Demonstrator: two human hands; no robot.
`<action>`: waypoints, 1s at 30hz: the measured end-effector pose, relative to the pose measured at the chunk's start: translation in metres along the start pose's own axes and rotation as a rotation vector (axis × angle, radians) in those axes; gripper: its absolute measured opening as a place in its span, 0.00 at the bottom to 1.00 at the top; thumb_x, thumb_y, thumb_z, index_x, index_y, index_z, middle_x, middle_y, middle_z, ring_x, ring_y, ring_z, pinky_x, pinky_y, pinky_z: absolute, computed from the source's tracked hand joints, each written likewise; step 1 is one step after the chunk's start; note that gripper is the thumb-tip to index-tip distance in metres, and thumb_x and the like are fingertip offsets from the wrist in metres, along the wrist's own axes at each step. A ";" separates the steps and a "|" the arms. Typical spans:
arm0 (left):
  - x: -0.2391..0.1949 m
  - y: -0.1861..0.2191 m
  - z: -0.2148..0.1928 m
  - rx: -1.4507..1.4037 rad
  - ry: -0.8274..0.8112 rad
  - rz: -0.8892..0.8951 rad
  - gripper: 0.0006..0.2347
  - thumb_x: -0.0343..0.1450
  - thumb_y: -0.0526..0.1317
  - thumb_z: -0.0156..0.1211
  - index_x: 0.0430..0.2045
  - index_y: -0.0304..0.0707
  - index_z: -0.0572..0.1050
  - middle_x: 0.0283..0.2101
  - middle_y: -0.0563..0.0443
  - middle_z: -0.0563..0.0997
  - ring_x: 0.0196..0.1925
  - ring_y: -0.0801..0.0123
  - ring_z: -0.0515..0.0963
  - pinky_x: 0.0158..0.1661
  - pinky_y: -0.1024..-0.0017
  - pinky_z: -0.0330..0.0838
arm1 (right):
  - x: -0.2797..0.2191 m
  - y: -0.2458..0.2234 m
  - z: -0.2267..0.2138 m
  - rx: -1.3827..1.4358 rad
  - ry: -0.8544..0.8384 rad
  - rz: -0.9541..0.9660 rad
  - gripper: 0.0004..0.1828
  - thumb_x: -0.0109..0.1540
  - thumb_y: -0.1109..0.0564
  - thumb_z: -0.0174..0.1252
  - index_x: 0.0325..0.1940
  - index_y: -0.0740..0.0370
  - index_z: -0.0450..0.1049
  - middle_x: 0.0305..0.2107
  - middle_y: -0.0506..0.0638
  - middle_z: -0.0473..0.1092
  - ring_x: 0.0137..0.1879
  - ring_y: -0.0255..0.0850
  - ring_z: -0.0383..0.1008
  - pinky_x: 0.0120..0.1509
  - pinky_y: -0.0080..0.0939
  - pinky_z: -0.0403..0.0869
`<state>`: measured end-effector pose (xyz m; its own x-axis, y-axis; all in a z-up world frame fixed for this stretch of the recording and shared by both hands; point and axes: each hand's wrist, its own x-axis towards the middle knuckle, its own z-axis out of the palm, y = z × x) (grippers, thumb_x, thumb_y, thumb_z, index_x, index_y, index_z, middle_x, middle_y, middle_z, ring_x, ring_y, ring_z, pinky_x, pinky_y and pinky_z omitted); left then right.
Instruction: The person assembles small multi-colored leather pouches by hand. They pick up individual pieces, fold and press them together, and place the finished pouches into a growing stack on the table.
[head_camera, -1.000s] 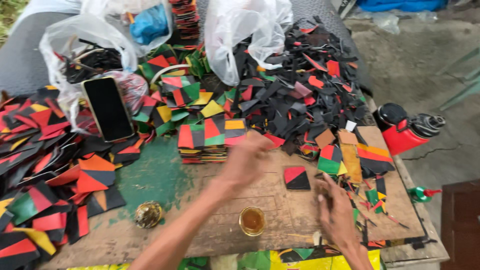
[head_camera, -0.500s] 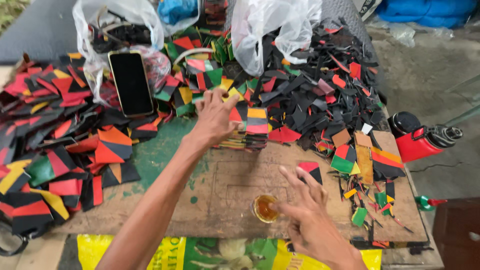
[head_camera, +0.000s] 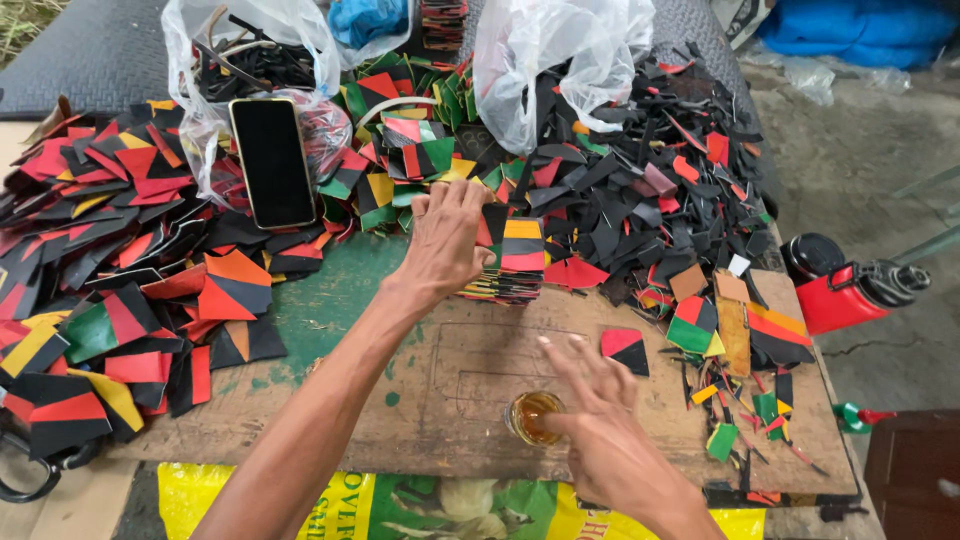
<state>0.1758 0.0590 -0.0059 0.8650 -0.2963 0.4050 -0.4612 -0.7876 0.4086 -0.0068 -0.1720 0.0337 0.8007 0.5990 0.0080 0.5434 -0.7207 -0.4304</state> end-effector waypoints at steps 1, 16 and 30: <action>0.000 -0.002 -0.001 -0.031 0.026 0.016 0.27 0.55 0.34 0.74 0.48 0.37 0.72 0.47 0.43 0.76 0.53 0.50 0.73 0.49 0.55 0.63 | -0.004 0.001 -0.003 0.004 0.034 -0.009 0.29 0.34 0.71 0.60 0.37 0.54 0.83 0.74 0.59 0.47 0.79 0.65 0.40 0.71 0.64 0.42; -0.059 0.003 -0.014 -1.144 0.008 -0.508 0.11 0.64 0.36 0.73 0.34 0.26 0.83 0.34 0.46 0.85 0.33 0.74 0.80 0.38 0.74 0.75 | -0.015 0.006 -0.003 0.023 0.124 -0.110 0.16 0.41 0.68 0.59 0.31 0.56 0.80 0.68 0.57 0.57 0.75 0.59 0.49 0.70 0.60 0.49; -0.143 0.085 -0.007 -2.285 -0.118 -0.701 0.12 0.73 0.37 0.61 0.45 0.30 0.69 0.40 0.42 0.78 0.39 0.62 0.79 0.39 0.64 0.73 | -0.020 0.014 0.003 -0.037 0.176 -0.155 0.17 0.41 0.67 0.59 0.31 0.57 0.82 0.66 0.56 0.60 0.73 0.59 0.52 0.69 0.61 0.51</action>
<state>0.0118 0.0376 -0.0234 0.8896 -0.4382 -0.1286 0.4552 0.8281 0.3271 -0.0156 -0.1931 0.0251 0.7370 0.6357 0.2296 0.6693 -0.6391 -0.3790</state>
